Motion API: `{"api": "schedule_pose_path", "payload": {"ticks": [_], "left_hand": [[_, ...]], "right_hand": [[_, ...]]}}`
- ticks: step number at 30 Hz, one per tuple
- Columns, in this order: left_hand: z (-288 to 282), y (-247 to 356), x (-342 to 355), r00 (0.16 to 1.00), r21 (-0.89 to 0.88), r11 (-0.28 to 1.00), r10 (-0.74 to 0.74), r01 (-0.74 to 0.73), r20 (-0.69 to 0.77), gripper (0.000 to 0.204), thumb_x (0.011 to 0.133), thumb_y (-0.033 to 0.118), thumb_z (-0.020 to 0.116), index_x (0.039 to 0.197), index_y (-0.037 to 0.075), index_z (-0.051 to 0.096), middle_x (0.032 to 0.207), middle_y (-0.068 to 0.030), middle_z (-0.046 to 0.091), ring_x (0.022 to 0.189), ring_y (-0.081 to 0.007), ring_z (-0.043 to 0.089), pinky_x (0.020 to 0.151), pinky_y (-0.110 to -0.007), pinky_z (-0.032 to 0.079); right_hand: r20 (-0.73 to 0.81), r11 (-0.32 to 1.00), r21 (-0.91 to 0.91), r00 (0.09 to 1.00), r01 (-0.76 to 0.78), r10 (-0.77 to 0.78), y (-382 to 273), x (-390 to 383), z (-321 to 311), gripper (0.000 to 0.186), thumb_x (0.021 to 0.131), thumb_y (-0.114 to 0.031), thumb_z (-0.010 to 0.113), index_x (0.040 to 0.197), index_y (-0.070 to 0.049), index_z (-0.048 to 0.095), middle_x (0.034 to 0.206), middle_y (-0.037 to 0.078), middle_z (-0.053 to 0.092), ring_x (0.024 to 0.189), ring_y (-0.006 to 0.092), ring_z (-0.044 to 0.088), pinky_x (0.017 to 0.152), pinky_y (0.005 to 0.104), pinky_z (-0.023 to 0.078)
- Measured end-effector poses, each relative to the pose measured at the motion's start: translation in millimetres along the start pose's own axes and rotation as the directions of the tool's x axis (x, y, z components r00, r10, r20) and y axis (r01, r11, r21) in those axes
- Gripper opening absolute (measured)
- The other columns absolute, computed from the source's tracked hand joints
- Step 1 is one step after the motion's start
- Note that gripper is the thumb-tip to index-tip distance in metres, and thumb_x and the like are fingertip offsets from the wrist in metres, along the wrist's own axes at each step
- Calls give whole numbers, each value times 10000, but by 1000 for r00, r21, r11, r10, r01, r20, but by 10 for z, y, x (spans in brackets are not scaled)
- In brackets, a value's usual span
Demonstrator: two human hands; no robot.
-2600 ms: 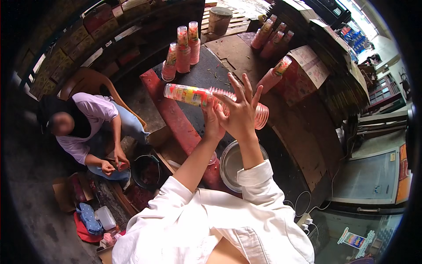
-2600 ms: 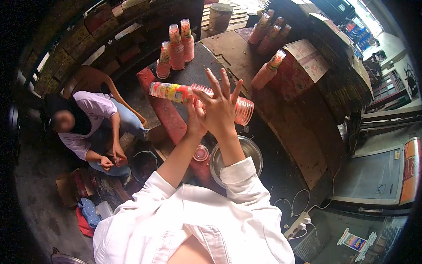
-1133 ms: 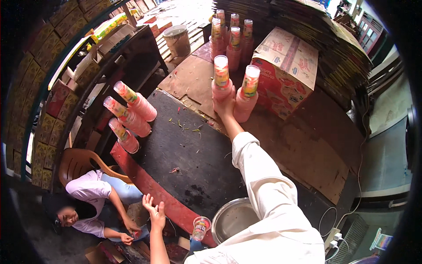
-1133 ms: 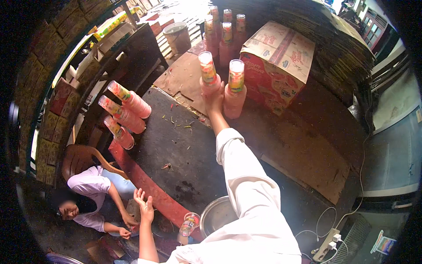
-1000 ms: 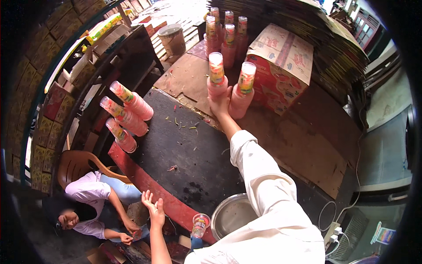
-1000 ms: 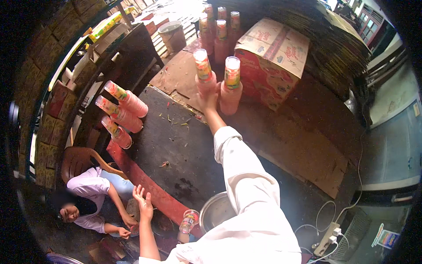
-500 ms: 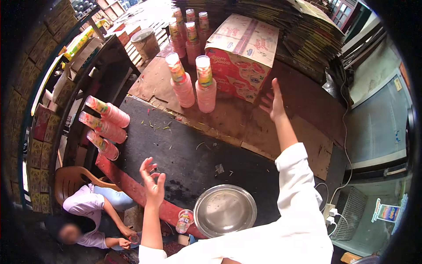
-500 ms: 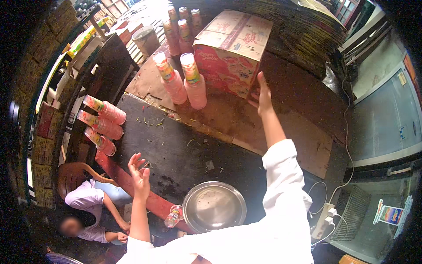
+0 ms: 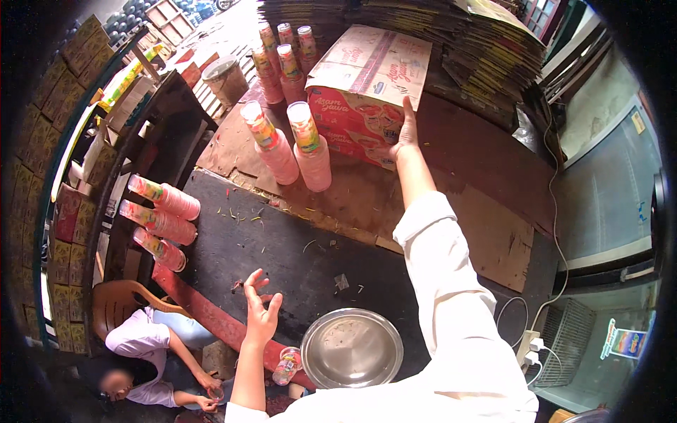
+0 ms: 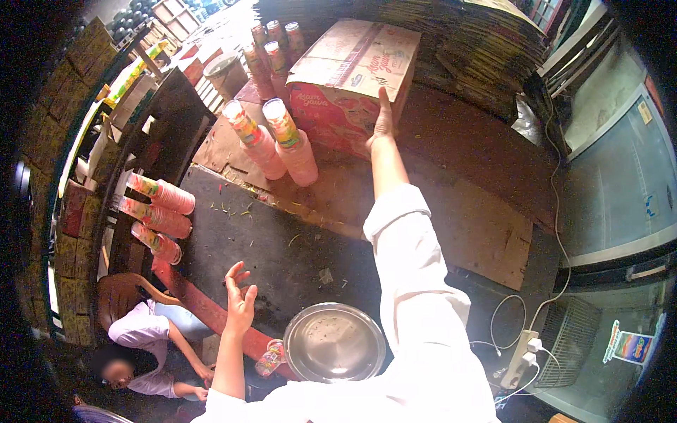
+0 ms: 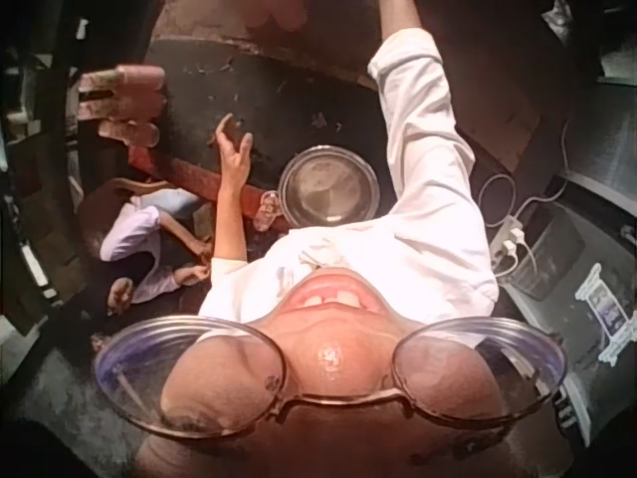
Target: The person moves boxes of products, fills a box with small food items from a bucket, and then uses a small blade to trim or adjust the seal on a single product container.
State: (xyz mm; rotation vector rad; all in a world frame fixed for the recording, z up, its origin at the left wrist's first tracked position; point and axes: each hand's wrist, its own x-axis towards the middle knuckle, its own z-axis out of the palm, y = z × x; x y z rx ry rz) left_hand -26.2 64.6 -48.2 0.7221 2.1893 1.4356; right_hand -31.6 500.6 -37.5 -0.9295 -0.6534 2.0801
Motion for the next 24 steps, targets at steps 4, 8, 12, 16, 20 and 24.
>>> {"api": "schedule_pose_path", "payload": {"ticks": [4, 8, 12, 16, 20, 24], "left_hand": [[112, 13, 9, 1000, 6, 1000, 12, -12, 21, 599, 755, 245, 584, 1235, 69, 273, 1228, -96, 300, 1060, -216, 392, 765, -311, 408], [81, 89, -12, 999, 42, 999, 19, -20, 28, 596, 751, 241, 588, 1232, 68, 281, 1225, -97, 302, 1049, -212, 403, 764, -308, 408], [139, 130, -11, 996, -11, 1000, 19, -18, 89, 589, 753, 237, 586, 1231, 71, 284, 1222, -94, 309, 1037, -210, 414, 766, -307, 406], [161, 136, 16, 989, -61, 998, -3, 11, 146, 589, 757, 253, 588, 1228, 74, 282, 1222, -93, 312, 1051, -208, 402, 770, -307, 406], [369, 224, 169, 976, -96, 995, 32, -12, 217, 577, 767, 254, 579, 1224, 72, 278, 1226, -94, 311, 1057, -204, 394, 770, -300, 409], [645, 317, 434, 954, -250, 968, 78, -4, 289, 495, 839, 303, 467, 1236, 86, 268, 1253, -76, 320, 1072, -190, 388, 792, -294, 393]], "right_hand": [[-375, 959, 3, 889, 285, -263, 5, 263, -36, 961, 449, -394, 761, 1210, 3, 328, 1174, 161, 406, 1048, 289, 423, 851, 480, 369], [-427, 958, 83, 879, 273, -213, 26, 88, 112, 885, 424, -300, 759, 1141, 58, 385, 1077, 165, 478, 957, 260, 488, 832, 379, 414], [-440, 954, 133, 879, 268, -186, -125, 229, -89, 823, 398, -290, 773, 1041, 80, 417, 1021, 158, 491, 893, 243, 506, 795, 366, 432], [-436, 955, 113, 878, 273, -199, -148, 142, -209, 818, 401, -310, 773, 1036, 65, 421, 1003, 143, 488, 882, 235, 494, 789, 375, 431], [-485, 959, 125, 859, 255, -165, -359, 2, -447, 739, 443, -303, 767, 1026, 28, 455, 954, 121, 505, 838, 232, 513, 735, 396, 451], [-259, 967, 165, 955, 194, -147, -383, -496, -658, 596, 531, -329, 726, 993, -30, 497, 920, 90, 523, 791, 227, 533, 661, 387, 461]]}}
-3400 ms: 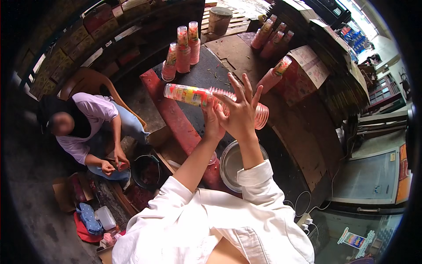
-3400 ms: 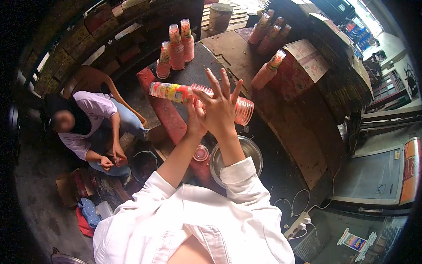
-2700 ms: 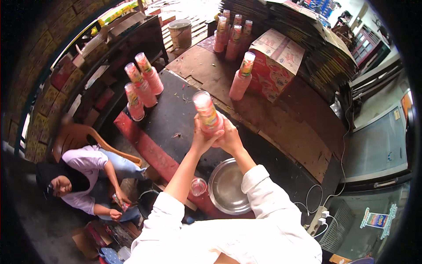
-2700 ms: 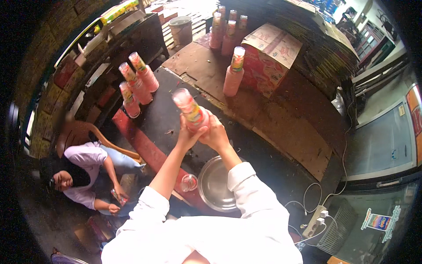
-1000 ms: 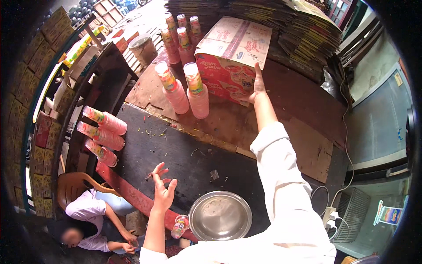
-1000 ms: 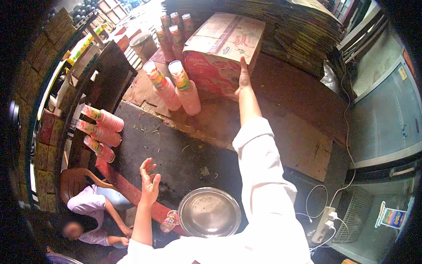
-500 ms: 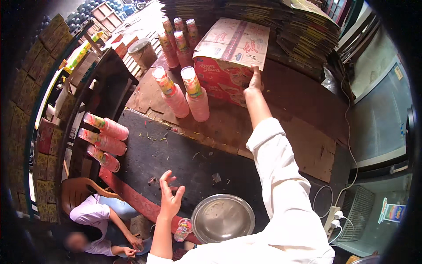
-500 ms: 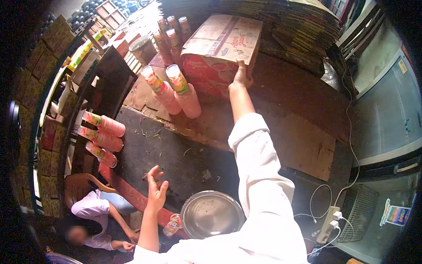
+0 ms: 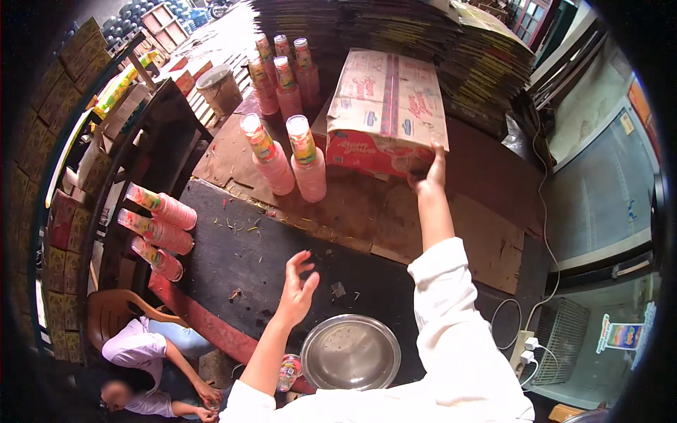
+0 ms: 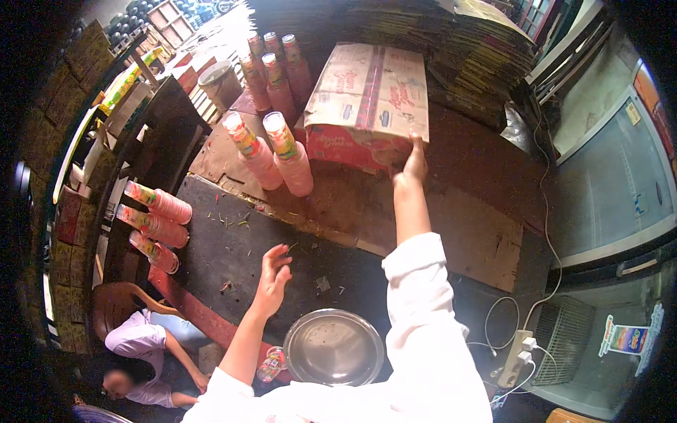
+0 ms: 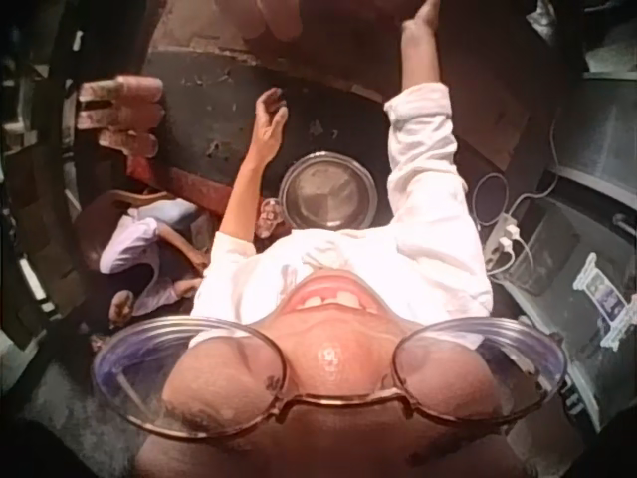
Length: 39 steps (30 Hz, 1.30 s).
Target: The person moves boxes of products, fills a box with small food items from a bucket, and then uses a small blade to trim or adjust the seal on a single product container.
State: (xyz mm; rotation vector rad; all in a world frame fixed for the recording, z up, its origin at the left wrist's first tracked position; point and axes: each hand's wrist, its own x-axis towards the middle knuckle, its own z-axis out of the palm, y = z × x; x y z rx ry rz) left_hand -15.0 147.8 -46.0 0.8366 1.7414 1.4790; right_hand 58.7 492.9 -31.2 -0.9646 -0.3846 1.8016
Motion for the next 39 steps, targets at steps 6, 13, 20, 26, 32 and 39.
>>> {"api": "schedule_pose_path", "payload": {"ticks": [6, 13, 20, 26, 32, 39], "left_hand": [[302, -2, 897, 938, -497, 803, -341, 328, 68, 794, 783, 596, 358, 1286, 8, 179, 1289, -142, 294, 1174, -235, 304, 908, -382, 312], [715, 64, 1915, 905, -767, 553, -419, 325, 82, 780, 731, 675, 329, 1249, 93, 291, 1252, -87, 354, 1164, -220, 303, 914, -424, 284], [825, 7, 2135, 923, -869, 437, -382, 231, 53, 557, 796, 588, 276, 1142, 177, 424, 1117, -11, 478, 1031, -176, 433, 823, -360, 364], [847, -28, 2207, 951, -952, 280, -307, 122, 32, 344, 842, 390, 334, 1009, 141, 504, 957, -28, 569, 868, -174, 544, 748, -350, 456], [1066, -34, 1859, 977, -981, 147, -188, 127, 98, 306, 809, 260, 346, 973, 70, 522, 946, -61, 575, 877, -201, 545, 769, -374, 448], [663, -295, 1382, 811, -649, 487, -379, 584, 445, 713, 769, 629, 307, 1157, 47, 443, 1132, -90, 508, 992, -201, 522, 841, -339, 422]], "right_hand": [[5, 986, -160, 999, -42, 44, -111, -567, -438, 617, 528, -506, 674, 1008, -174, 471, 947, 35, 495, 761, 187, 492, 588, 325, 389], [398, 949, -131, 862, -286, 314, -352, -489, -926, 749, 655, -664, 471, 1183, -142, 372, 1223, 112, 362, 1028, 297, 444, 705, 465, 422], [201, 907, -301, 910, -294, 362, -285, 591, -1036, 589, 817, -521, 353, 1251, -123, 338, 1272, 99, 351, 1153, 291, 351, 905, 512, 297], [123, 904, -339, 940, -260, 317, -211, 812, -925, 585, 817, -518, 355, 1247, -120, 342, 1268, 99, 356, 1147, 290, 355, 903, 508, 299], [128, 934, -316, 968, -166, 216, -489, 717, -1079, 581, 817, -514, 356, 1242, -118, 347, 1263, 99, 360, 1141, 290, 359, 900, 503, 301], [137, 960, -253, 977, -122, 160, -514, 211, -1508, 576, 818, -510, 358, 1236, -114, 352, 1257, 99, 365, 1134, 289, 363, 897, 498, 303]]}}
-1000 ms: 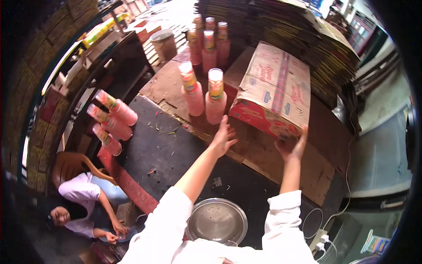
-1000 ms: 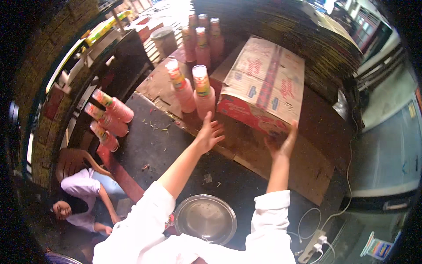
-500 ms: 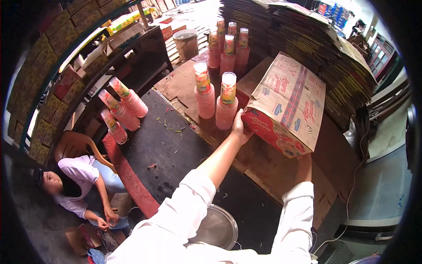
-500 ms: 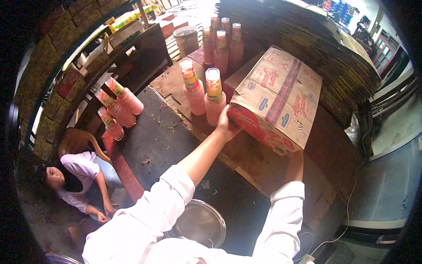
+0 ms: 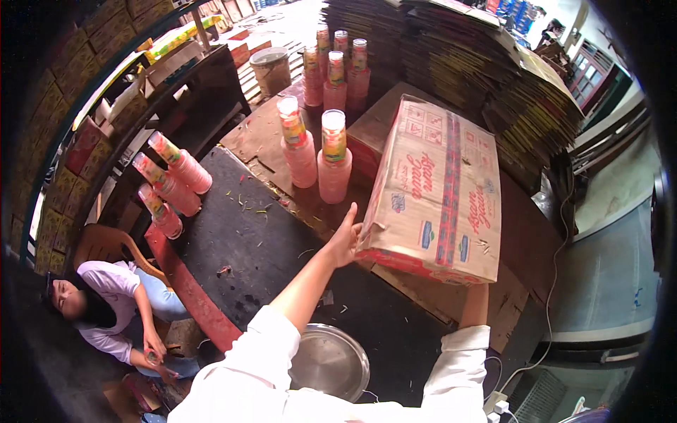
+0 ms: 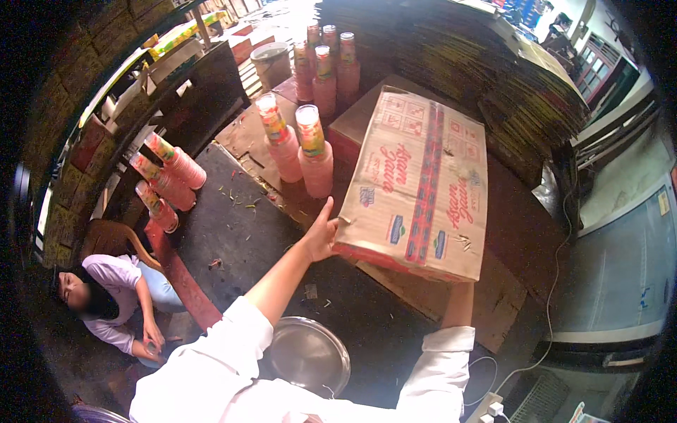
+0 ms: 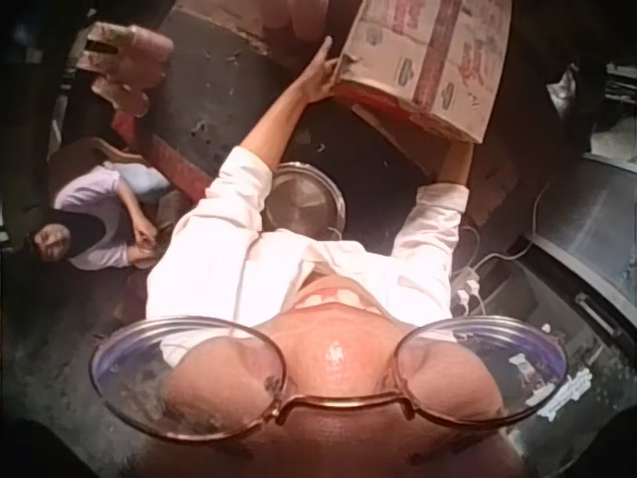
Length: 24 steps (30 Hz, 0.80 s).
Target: The person moves boxes of products, fills a box with small food items from a bucket, and then uses a small blade to trim or adjust the seal on a single product container.
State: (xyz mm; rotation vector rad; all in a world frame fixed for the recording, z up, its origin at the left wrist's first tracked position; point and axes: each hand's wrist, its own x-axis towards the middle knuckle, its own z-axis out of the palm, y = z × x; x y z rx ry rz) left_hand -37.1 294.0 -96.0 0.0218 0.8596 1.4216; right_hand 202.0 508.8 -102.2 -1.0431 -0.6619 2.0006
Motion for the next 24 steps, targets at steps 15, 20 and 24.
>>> {"api": "schedule_pose_path", "payload": {"ticks": [15, 20, 24], "left_hand": [[341, -5, -386, 822, 572, 761, 514, -305, -245, 613, 830, 561, 306, 940, 29, 591, 727, -14, 544, 641, -100, 469, 584, -249, 372], [7, -489, -697, 807, 505, 779, 539, -370, -240, 576, 850, 509, 333, 983, -5, 559, 891, -81, 581, 794, -100, 510, 706, -246, 404], [296, -436, -1371, 836, 541, 751, 529, -378, -150, 520, 880, 431, 328, 1032, -26, 525, 919, -71, 580, 851, -111, 507, 762, -257, 393]], "right_hand": [[-208, 997, -70, 977, 36, -50, 824, -517, -465, 566, 818, -502, 361, 1225, -108, 363, 1245, 99, 376, 1120, 288, 372, 891, 487, 309], [-256, 994, -101, 967, -34, 7, 1143, -857, -581, 563, 818, -499, 362, 1221, -105, 367, 1241, 99, 379, 1115, 288, 376, 888, 484, 311], [-250, 985, -168, 968, -33, -10, 1152, -1095, -554, 560, 819, -496, 363, 1217, -104, 370, 1238, 99, 382, 1111, 288, 378, 887, 481, 312]]}}
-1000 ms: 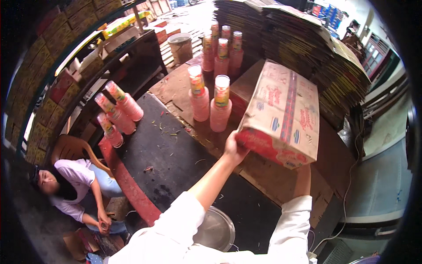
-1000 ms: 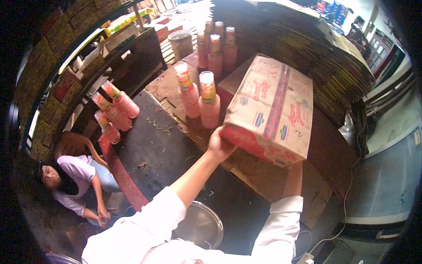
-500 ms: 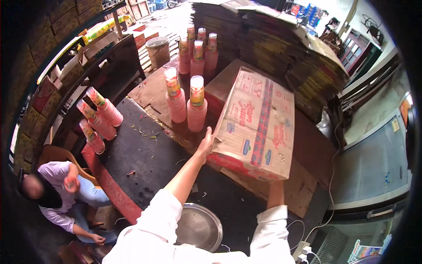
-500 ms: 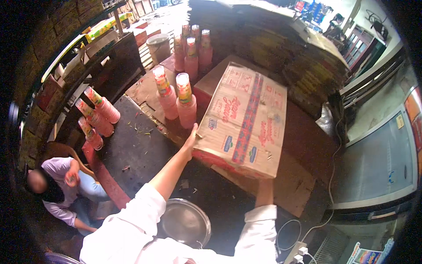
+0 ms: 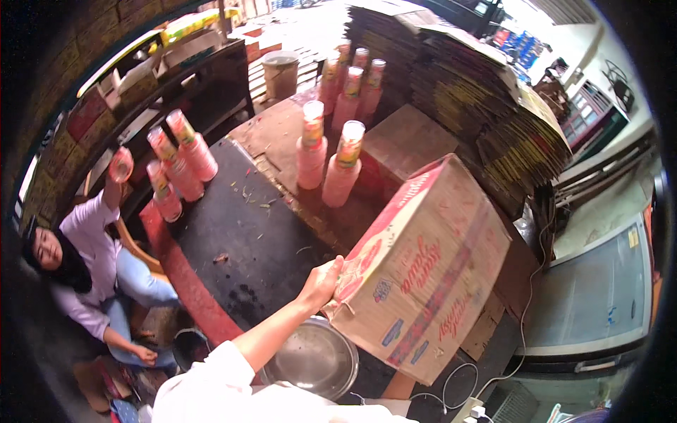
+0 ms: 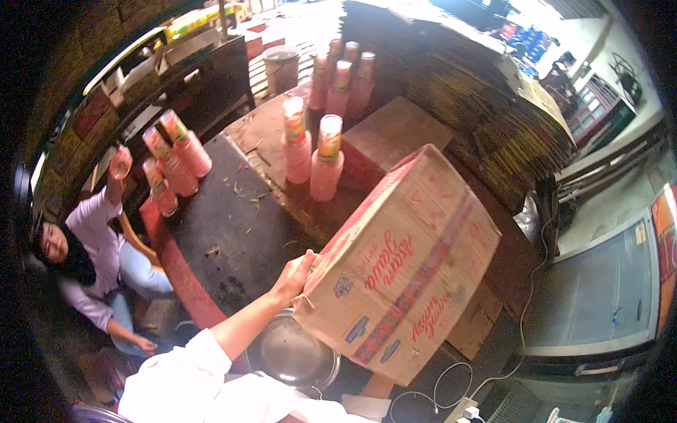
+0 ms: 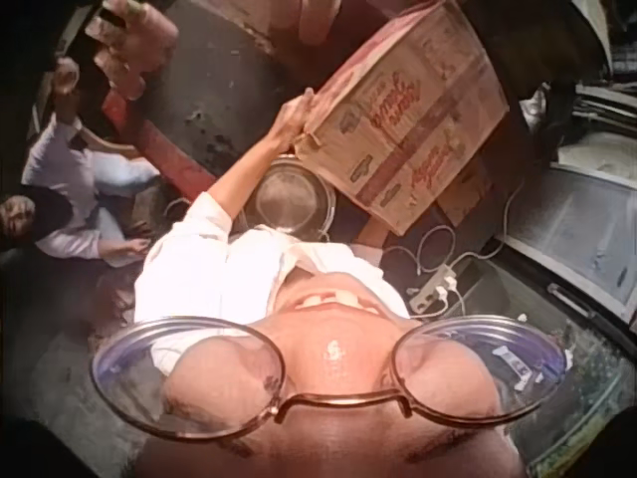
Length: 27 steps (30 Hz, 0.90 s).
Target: The person moves boxes of products, fills a box with small food items from a bucket, and then uses a small blade to trim or adjust the seal on a single product container.
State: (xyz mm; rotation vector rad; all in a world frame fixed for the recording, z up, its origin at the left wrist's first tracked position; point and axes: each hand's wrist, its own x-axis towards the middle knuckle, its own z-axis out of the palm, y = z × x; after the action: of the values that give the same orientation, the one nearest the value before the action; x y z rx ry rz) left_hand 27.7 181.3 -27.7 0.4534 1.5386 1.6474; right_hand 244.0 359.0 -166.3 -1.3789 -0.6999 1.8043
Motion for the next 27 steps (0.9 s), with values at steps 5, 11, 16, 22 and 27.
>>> {"api": "schedule_pose_path", "payload": {"ticks": [5, 11, 16, 22, 27], "left_hand": [[58, 3, -619, 998, 68, 996, 46, -49, 41, 533, 883, 464, 268, 997, 18, 536, 931, -75, 560, 879, -126, 462, 810, -294, 365], [-346, 298, -1408, 979, -108, 979, 182, -172, 90, 558, 878, 466, 269, 950, -20, 532, 850, -108, 583, 817, -120, 487, 722, -301, 414], [-816, 287, -2008, 961, -322, 909, 274, -266, -19, 599, 836, 535, 330, 890, -27, 529, 665, -48, 528, 527, -75, 488, 531, -251, 456], [-1626, 148, -3005, 943, -308, 910, 198, -279, -269, 487, 853, 486, 357, 984, 50, 530, 861, 0, 551, 802, -55, 491, 708, -212, 405], [-2299, -188, -3833, 825, -245, 897, 195, -369, -530, 518, 860, 483, 335, 997, 23, 530, 873, -46, 556, 796, -73, 501, 719, -235, 397]], "right_hand": [[39, 994, -105, 999, 23, -19, -207, -452, -107, 557, 819, -494, 364, 1214, -101, 374, 1233, 99, 386, 1106, 287, 381, 885, 477, 314], [174, 955, -277, 983, 106, -59, -356, -1223, 21, 553, 819, -490, 366, 1209, -99, 378, 1229, 99, 390, 1100, 287, 385, 882, 473, 316], [298, 910, -384, 954, 159, -41, -258, -1879, 278, 549, 819, -487, 367, 1205, -96, 382, 1225, 99, 394, 1095, 287, 388, 880, 469, 318], [421, 870, -466, 905, 163, 55, 373, -2631, 467, 545, 820, -484, 369, 1200, -94, 387, 1220, 99, 398, 1090, 286, 392, 877, 464, 320], [475, 840, -521, 869, 152, 137, 1079, -3137, 480, 542, 820, -481, 370, 1196, -91, 390, 1216, 99, 402, 1085, 286, 395, 875, 461, 322]]}}
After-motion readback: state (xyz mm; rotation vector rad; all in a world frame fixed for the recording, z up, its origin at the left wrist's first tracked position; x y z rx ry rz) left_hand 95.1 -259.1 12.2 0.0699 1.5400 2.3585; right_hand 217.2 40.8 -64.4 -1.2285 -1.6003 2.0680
